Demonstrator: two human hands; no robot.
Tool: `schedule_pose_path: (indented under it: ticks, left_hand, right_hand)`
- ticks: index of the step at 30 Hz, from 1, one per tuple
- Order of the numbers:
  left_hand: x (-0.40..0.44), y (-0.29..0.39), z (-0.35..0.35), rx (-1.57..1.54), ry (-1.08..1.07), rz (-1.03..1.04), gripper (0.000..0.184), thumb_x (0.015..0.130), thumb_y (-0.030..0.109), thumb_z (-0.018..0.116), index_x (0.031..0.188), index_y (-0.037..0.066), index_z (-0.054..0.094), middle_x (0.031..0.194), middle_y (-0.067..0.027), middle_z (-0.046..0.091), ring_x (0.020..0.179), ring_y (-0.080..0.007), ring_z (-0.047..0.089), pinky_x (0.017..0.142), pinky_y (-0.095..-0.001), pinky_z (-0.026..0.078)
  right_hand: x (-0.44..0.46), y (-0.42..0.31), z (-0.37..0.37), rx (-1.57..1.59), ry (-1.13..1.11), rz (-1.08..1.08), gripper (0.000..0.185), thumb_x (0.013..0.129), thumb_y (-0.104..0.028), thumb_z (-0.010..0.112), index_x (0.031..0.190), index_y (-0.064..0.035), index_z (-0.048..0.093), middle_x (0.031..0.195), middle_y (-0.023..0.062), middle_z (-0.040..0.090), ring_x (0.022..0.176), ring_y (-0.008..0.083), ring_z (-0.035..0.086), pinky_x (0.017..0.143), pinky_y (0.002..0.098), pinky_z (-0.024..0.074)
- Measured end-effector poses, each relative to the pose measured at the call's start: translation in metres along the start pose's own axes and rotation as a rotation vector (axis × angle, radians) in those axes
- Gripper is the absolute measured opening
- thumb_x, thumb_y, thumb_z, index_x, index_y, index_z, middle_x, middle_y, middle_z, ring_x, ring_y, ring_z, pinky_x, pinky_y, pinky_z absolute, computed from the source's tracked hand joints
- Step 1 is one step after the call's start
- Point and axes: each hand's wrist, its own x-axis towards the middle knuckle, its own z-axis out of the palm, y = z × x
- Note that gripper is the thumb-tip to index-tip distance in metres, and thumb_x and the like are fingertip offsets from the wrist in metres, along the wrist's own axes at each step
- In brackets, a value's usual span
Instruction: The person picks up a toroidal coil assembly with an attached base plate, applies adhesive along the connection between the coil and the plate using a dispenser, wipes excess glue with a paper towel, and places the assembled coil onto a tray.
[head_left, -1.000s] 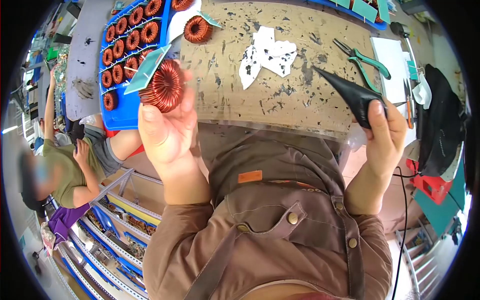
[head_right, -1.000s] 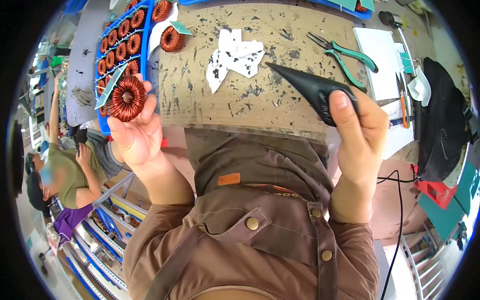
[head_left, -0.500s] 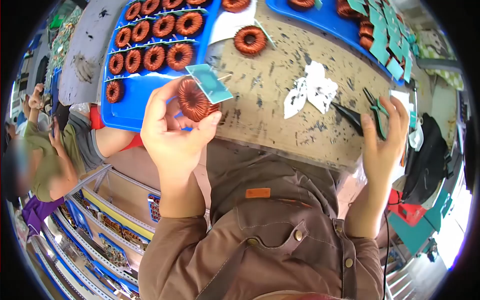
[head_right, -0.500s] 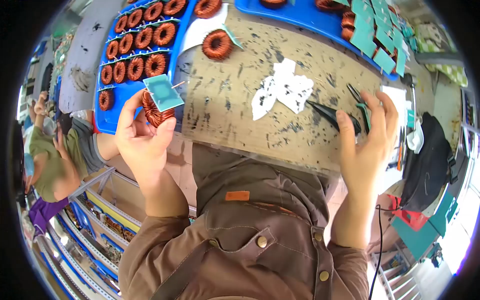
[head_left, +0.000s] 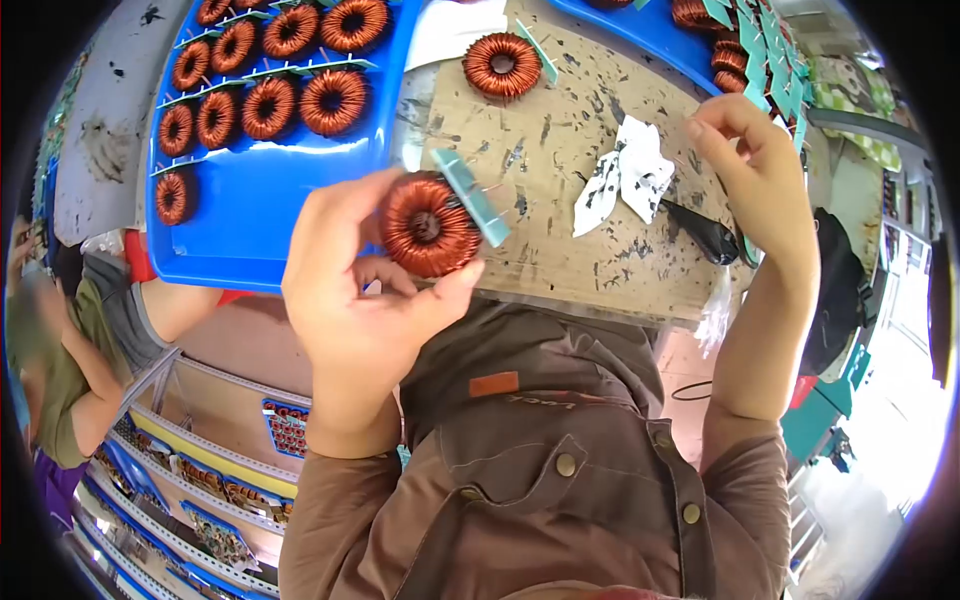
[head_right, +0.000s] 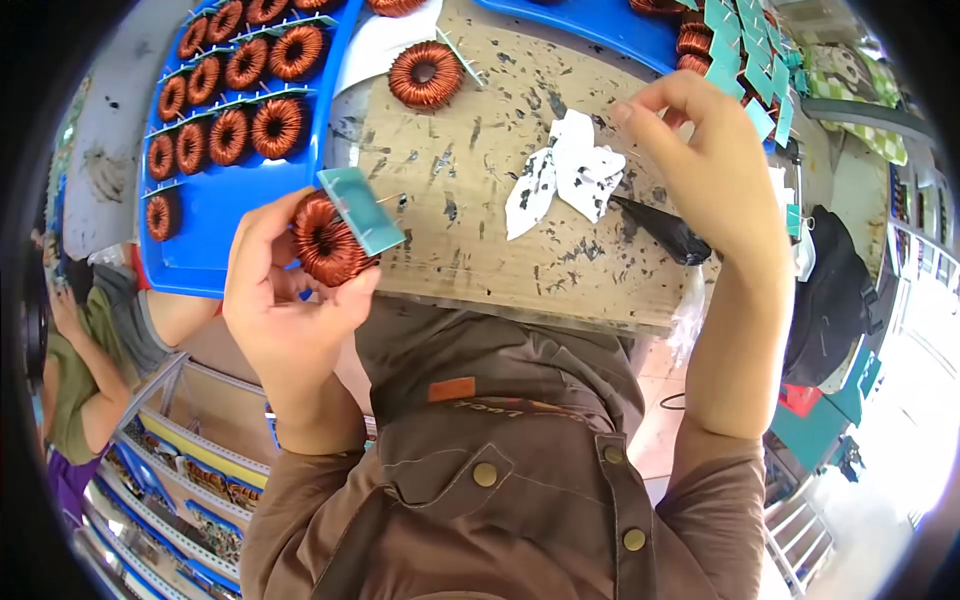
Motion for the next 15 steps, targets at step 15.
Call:
schedule_pose_path:
  ticks: [15]
  left_hand:
    - [0.019, 0.022, 0.05, 0.549, -0.241, 0.279, 0.046, 0.052, -0.004, 0.069, 0.095, 0.0, 0.054, 0.086, -0.006, 0.049, 0.068, -0.012, 0.053, 0.048, -0.0198, 0.044]
  right_hand:
    - [-0.027, 0.013, 0.022, 0.32, 0.057, -0.148, 0.01, 0.069, -0.006, 0.062, 0.076, 0.0005, 0.06, 0.08, 0.0044, 0.057, 0.064, 0.0119, 0.047, 0.06, 0.0224, 0.0389]
